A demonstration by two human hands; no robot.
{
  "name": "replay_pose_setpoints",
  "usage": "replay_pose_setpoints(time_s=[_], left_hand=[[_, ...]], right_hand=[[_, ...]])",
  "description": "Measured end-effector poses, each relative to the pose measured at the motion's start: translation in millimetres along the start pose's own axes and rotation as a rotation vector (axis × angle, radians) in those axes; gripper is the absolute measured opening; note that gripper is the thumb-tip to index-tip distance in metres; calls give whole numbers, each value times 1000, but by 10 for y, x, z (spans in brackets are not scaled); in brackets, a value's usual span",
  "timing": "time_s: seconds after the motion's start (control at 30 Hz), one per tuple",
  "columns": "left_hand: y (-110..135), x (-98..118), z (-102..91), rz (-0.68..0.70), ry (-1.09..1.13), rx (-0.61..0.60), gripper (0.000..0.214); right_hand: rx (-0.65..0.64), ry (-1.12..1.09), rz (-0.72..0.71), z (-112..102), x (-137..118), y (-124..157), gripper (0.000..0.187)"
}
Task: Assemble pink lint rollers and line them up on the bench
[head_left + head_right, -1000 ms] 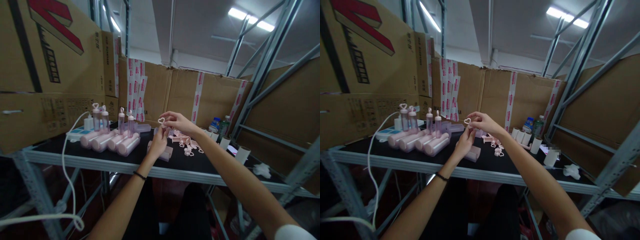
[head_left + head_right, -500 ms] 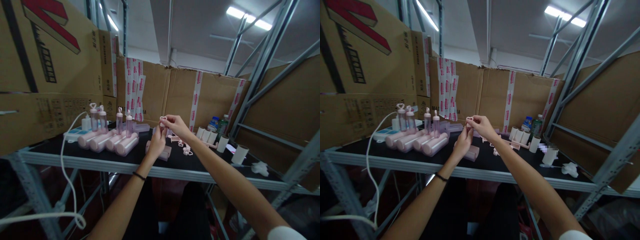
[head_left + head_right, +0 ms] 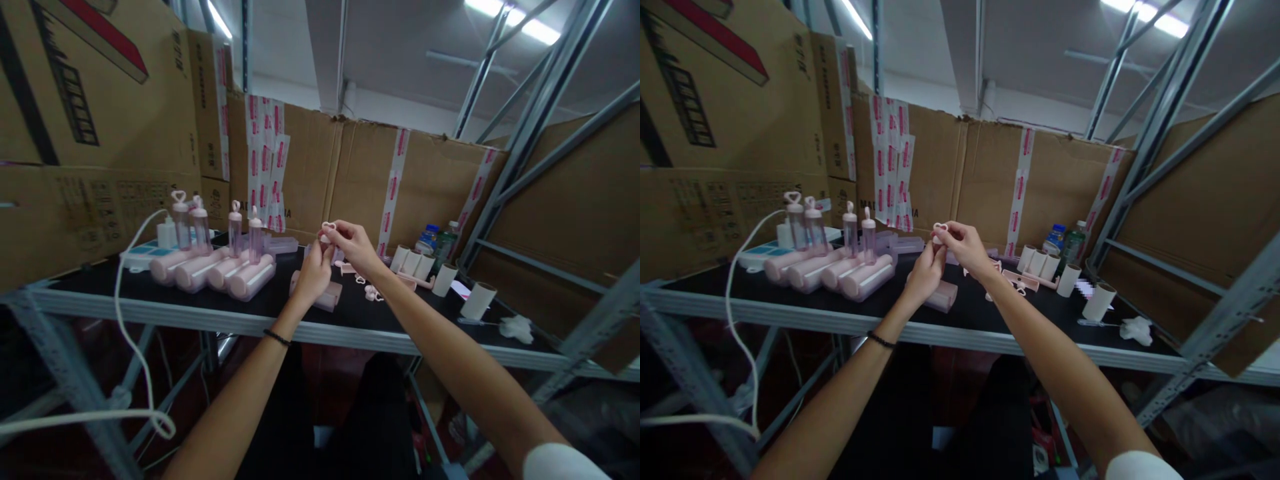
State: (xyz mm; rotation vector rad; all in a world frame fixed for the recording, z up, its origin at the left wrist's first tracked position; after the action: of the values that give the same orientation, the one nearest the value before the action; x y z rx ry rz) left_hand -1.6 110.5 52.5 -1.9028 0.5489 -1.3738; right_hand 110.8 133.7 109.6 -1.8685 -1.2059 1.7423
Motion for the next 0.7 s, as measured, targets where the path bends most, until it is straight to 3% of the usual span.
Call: replay_pose_setpoints(time_s=[0.4,0.7], left_hand=[[-25,-89,15,4,38,6,25],[-67,-127,36,10,91,12,33]], right_hand=[[12,-44,-20,-11,144,21,42],[-52,67,-24,-73,38,-20,43]])
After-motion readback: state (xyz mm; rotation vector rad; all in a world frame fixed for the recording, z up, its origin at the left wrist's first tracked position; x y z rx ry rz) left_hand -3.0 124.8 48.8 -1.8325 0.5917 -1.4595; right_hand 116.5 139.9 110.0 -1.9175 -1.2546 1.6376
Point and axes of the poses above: each hand's wrist, its own y-axis away from the middle knuckle, its own z-axis out of the palm, x = y × z, the point moved 3 cm from there along -y, towards the middle knuckle
